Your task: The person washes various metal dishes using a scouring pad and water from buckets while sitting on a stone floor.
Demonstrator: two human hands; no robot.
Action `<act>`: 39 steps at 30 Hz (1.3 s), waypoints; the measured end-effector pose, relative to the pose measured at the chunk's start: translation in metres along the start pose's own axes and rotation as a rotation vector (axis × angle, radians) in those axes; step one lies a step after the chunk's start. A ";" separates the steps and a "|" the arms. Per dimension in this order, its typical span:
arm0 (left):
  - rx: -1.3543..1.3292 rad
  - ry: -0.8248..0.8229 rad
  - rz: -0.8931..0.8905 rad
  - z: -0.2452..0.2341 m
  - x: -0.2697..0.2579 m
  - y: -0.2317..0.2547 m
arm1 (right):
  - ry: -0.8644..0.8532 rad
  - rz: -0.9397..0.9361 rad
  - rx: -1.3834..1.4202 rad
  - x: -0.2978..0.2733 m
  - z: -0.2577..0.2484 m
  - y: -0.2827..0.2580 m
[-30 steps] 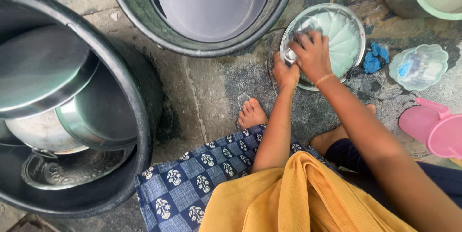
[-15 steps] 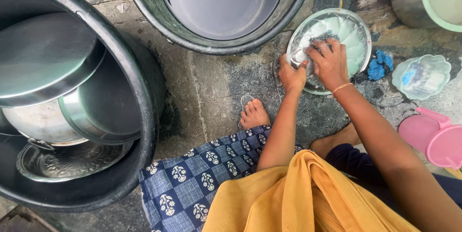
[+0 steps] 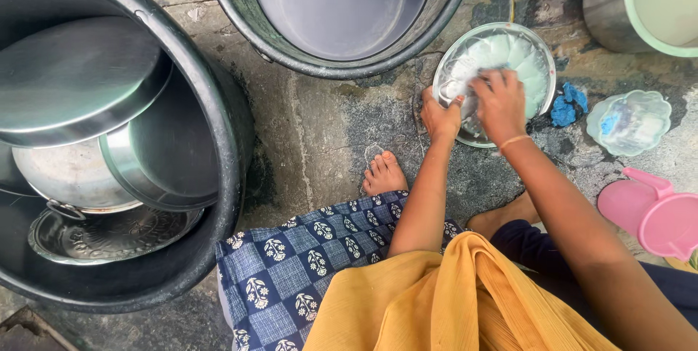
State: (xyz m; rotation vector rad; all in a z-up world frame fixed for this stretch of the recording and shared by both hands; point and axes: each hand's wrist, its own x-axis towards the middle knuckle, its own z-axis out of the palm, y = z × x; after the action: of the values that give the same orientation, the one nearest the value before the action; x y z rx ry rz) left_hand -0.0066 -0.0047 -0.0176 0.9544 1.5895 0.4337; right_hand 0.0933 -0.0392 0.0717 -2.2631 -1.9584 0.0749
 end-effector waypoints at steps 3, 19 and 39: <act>0.042 0.015 0.037 0.000 -0.001 0.002 | 0.013 0.130 0.029 -0.017 -0.003 0.027; 0.050 0.001 0.027 0.008 0.001 -0.001 | 0.056 -0.030 0.024 0.045 0.017 -0.015; 0.089 0.014 0.047 0.010 -0.004 0.006 | 0.095 -0.009 0.025 0.044 0.027 0.004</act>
State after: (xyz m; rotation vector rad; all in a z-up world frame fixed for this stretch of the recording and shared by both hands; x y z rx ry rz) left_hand 0.0049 -0.0062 -0.0130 1.0600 1.6128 0.4056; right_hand 0.1003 0.0062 0.0474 -2.1995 -1.9093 -0.0086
